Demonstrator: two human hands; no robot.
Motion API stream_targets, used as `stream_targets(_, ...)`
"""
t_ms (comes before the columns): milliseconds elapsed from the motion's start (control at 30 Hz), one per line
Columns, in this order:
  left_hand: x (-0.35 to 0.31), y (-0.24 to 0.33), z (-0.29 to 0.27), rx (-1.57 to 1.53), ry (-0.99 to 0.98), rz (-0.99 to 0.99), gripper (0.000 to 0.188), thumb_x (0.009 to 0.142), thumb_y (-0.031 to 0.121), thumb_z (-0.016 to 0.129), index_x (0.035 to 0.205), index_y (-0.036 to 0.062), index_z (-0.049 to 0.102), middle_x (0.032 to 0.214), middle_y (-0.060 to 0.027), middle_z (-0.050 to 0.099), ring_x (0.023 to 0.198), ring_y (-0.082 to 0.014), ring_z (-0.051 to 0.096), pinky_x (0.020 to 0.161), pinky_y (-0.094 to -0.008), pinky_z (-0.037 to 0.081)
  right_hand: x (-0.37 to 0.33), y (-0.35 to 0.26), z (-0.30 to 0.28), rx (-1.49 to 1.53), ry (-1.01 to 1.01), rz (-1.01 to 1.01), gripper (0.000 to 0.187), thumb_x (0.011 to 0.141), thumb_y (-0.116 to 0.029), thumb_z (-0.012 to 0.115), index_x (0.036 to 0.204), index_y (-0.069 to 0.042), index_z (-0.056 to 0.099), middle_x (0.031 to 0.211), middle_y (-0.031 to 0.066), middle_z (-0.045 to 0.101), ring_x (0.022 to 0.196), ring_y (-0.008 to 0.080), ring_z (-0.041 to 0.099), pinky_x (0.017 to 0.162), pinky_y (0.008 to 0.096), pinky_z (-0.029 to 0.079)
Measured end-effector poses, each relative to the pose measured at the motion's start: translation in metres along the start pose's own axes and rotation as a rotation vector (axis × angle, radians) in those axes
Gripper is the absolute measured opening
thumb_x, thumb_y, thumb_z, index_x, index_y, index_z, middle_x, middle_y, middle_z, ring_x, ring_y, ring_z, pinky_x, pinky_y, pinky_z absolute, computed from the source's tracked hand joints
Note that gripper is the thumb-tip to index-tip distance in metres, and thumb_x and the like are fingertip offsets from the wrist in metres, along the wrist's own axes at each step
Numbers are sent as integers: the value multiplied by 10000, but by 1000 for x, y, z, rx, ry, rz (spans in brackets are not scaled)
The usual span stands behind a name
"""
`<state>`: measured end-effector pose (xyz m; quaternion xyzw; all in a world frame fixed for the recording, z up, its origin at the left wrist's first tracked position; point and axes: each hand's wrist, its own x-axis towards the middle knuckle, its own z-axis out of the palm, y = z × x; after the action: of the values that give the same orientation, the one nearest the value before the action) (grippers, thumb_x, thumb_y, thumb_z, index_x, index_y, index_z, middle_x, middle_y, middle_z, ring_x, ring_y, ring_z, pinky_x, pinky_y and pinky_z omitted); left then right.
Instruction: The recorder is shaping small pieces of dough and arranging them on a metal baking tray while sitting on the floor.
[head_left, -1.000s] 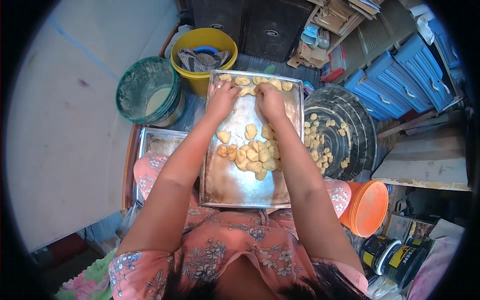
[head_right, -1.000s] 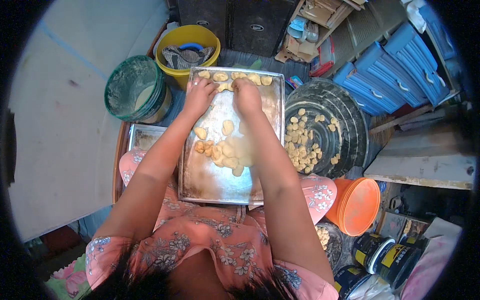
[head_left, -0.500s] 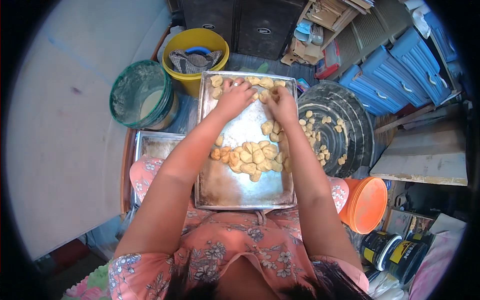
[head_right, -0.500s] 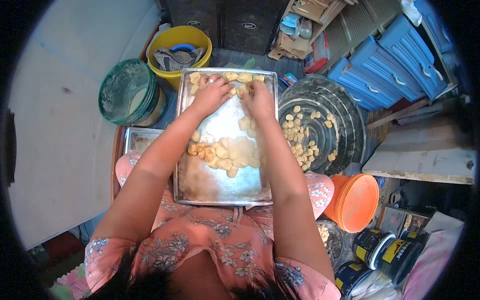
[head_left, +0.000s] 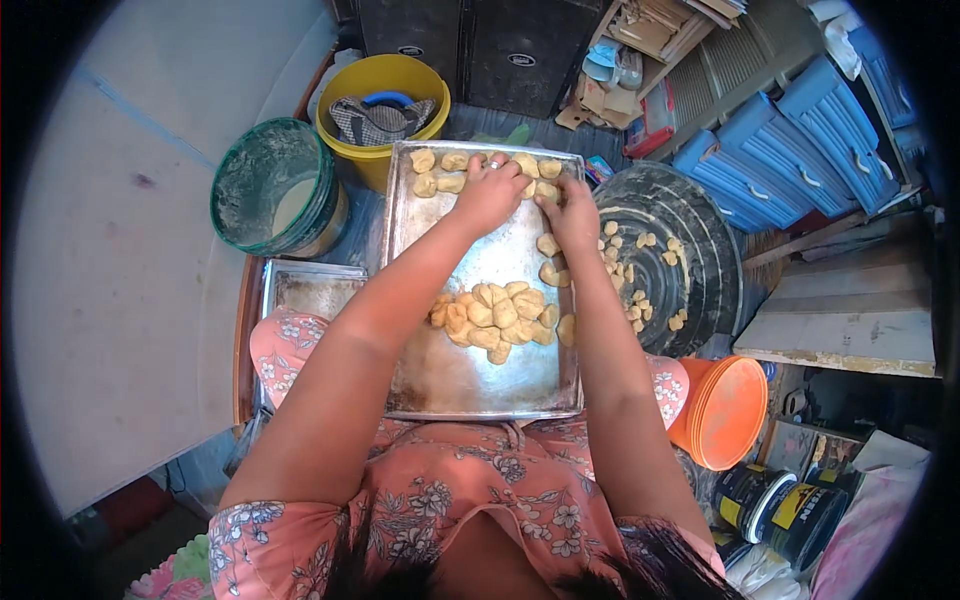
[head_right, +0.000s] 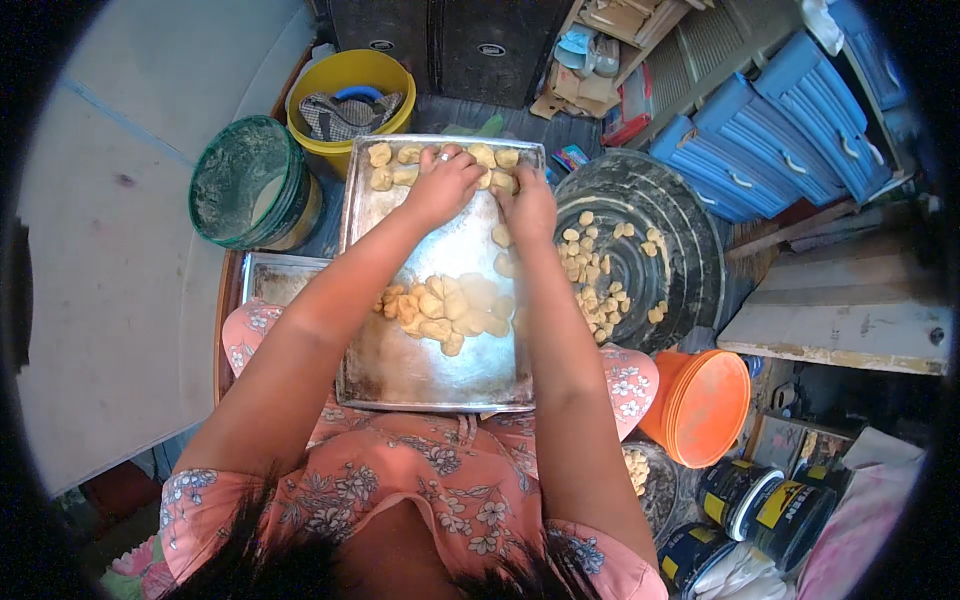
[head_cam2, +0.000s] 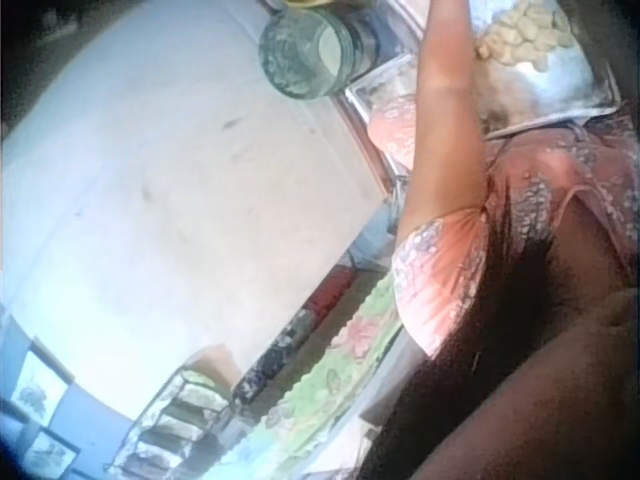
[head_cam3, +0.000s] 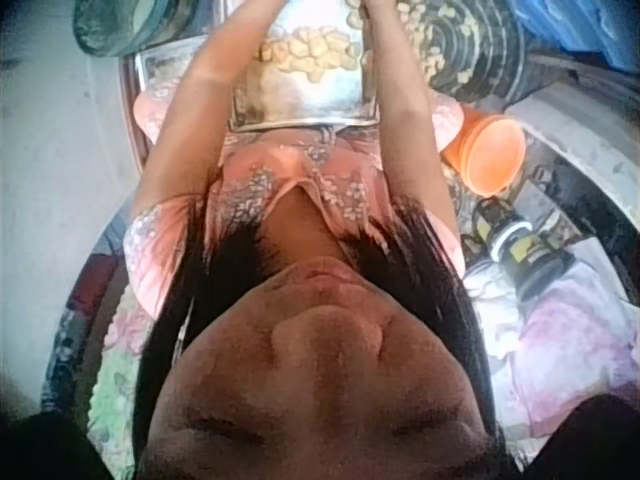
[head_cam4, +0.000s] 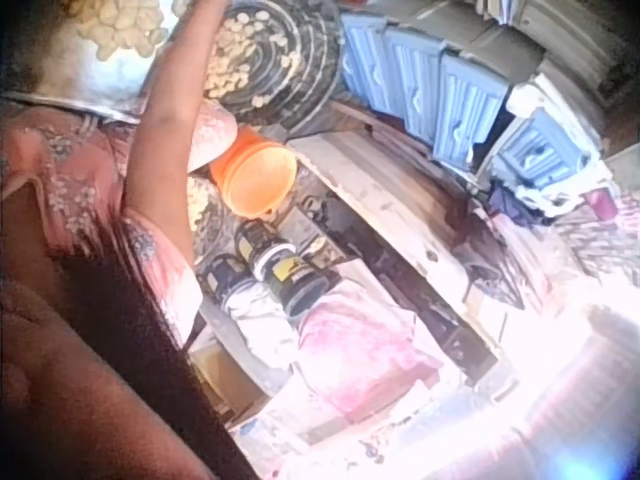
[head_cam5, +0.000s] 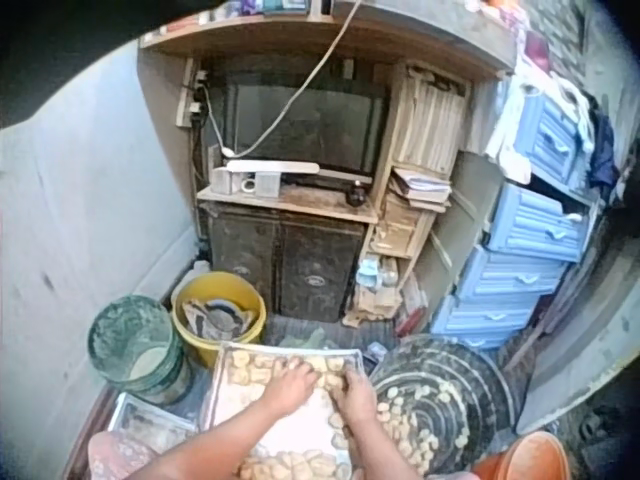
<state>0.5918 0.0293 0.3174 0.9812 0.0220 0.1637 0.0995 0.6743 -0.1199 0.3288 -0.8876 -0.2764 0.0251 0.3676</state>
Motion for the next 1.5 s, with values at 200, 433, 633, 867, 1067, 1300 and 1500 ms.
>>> stream_targets(200,-81,12,-63,-198,-250,-124,365,836,298,600,1141,98,600,1131,-107,549,1123,-302,491,977,-516,313,-77,4,-39,-102,-295,-185,367,739,-229,744,1027,-40,615,1075,153,537,949,366,572,823,402,467)
stream_targets(433,-194,-9,-99,-500,-305,-289,340,800,178,662,1115,59,614,1074,-125,569,1074,-320,522,912,-413,415,-69,-11,-16,121,-225,-193,295,727,-92,720,993,-36,608,920,157,626,870,301,615,764,360,493)
stream_targets(633,-139,-28,-65,-456,60,-430,235,809,106,648,1030,25,638,984,-183,610,939,-368,585,837,-403,466,-33,-68,58,160,-206,-338,264,756,-55,656,1016,-52,609,987,144,578,890,325,599,785,386,494)
stream_targets(867,-108,-54,-44,-414,254,-477,201,799,102,645,981,16,644,963,-173,613,901,-361,597,783,-405,477,-76,-85,57,-121,-105,-480,256,787,-138,610,1041,-107,608,957,101,547,962,275,531,813,412,417)
stream_targets(1067,-109,-60,-42,-456,285,-380,212,784,89,637,983,16,650,946,-158,608,834,-318,606,734,-368,492,-69,-83,78,-272,-171,-499,251,806,-183,620,1040,-106,664,901,101,603,900,291,579,802,414,442)
stream_targets(1300,-122,-60,-43,-570,192,-381,264,772,62,601,1030,18,644,976,-149,600,837,-312,606,744,-356,494,-55,-79,53,327,-364,-51,116,777,-124,661,842,-32,687,829,165,628,840,363,604,800,415,471)
stream_targets(1500,-119,-58,-39,-522,251,-320,258,784,77,606,1033,20,639,992,-147,598,882,-313,602,761,-358,497,-32,-84,79,195,-117,-42,108,762,-124,679,838,-48,672,897,163,634,879,332,617,767,414,483)
